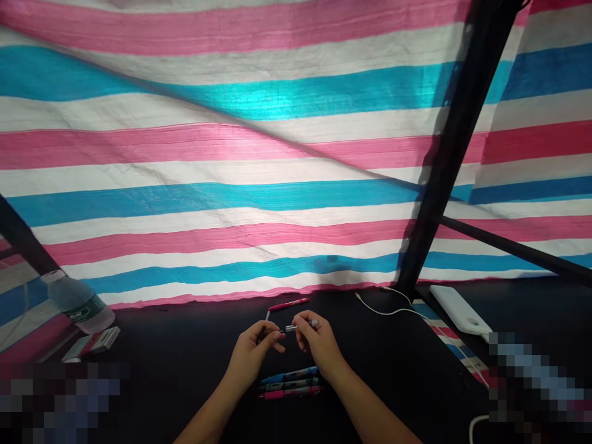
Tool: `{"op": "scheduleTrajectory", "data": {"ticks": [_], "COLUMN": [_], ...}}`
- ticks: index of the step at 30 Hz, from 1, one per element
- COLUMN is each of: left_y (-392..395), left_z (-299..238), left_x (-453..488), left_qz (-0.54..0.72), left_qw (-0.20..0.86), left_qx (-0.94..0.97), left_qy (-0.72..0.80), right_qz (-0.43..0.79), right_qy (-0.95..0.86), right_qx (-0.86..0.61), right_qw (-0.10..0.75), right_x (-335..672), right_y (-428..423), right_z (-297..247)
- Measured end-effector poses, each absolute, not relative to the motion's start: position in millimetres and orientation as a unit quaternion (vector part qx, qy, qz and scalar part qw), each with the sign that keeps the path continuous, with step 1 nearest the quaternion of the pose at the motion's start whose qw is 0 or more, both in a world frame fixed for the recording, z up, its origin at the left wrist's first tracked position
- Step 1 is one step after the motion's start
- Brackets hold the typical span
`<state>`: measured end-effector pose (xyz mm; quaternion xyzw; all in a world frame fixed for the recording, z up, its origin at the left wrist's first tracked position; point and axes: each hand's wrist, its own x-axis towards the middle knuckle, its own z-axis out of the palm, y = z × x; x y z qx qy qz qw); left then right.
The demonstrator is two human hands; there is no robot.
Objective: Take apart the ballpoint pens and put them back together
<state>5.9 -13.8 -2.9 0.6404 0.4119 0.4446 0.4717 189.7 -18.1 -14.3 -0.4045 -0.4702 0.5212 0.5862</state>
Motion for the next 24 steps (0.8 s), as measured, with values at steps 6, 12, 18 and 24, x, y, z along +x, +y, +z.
{"op": "scheduleTrajectory", "data": {"ticks": [6, 12, 18, 24], "left_y": [-15, -12, -10, -19], "left_z": [1, -4, -7, 2], "left_x": [6, 6, -1, 2], "left_qz": [0.44, 0.461, 0.456, 0.445], "left_qw": [0.47, 0.504, 0.444, 0.353], "left_qx": [0.647, 0.62, 0.657, 0.731], "left_qy": [0.408, 0.386, 0.404, 0.379], "right_qz": [0.512, 0.528, 0.517, 0.549], "right_qy": [-0.521, -0.523, -0.58, -0.586], "right_qx": [-0.412, -0.41, -0.383, -0.328], "right_qw": [0.545, 0.53, 0.499, 0.497], "right_x": [185, 185, 185, 178], "right_y": [-24, -21, -24, -29], "right_z": [-9, -13, -15, -17]}}
